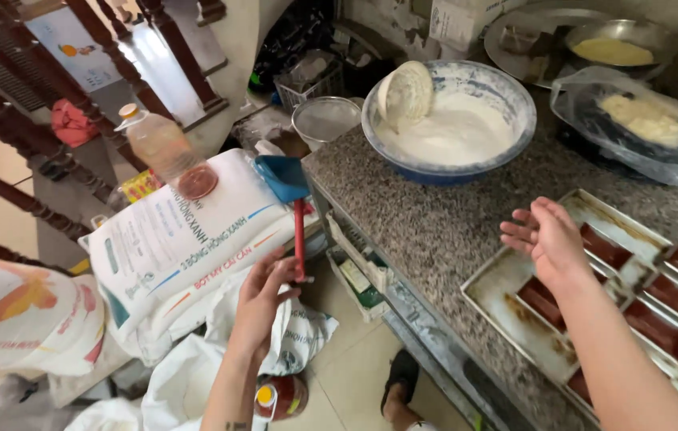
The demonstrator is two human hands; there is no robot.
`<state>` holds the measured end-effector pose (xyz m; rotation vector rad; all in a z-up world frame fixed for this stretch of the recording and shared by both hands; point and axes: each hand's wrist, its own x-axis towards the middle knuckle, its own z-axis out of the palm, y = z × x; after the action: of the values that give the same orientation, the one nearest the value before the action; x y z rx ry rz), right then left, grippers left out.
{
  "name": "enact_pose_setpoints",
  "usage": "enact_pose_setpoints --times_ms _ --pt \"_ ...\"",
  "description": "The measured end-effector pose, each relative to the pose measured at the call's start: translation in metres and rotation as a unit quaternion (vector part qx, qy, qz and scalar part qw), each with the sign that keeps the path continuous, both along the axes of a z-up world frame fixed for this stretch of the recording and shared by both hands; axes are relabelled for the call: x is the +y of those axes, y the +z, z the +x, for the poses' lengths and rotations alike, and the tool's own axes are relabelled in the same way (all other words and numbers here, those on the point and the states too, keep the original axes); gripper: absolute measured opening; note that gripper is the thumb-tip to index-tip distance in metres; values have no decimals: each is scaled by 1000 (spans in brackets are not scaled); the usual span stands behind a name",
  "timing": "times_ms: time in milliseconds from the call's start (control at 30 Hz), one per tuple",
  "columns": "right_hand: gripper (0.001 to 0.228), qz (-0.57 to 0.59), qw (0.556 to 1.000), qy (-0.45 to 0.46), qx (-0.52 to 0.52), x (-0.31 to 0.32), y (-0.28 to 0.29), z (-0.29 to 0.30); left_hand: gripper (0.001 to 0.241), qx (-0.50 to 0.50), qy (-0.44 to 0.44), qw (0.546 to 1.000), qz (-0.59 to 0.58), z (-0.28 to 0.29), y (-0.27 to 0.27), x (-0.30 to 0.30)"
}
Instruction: The recorder prepares and measures ingredients for baking, including oil and powder.
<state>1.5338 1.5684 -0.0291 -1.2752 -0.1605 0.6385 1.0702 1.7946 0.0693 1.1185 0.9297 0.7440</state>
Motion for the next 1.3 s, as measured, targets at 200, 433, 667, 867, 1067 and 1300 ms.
enact_pose_setpoints --times_ms 200,433,667,867,1067,1300 --pt "64 -68 995 -8 73 81 -96 107 47 18 -74 991 106 103 -13 87" --pt "27 -79 993 -40 82 108 -108 126 52 12 -116 982 146 220 -84 206" --pt "78 -73 983 -140 97 95 -62 55 78 110 -192 919 327 377 -106 279" --pt "62 -102 987 -118 42 73 27 -9 87 258 -226 808 479 439 -143 298" --pt "65 -124 983 -129 42 74 42 -29 88 275 -309 825 384 403 -106 290" --pt "55 -94 988 -123 -9 104 68 -38 105 229 -333 910 87 365 -45 204"
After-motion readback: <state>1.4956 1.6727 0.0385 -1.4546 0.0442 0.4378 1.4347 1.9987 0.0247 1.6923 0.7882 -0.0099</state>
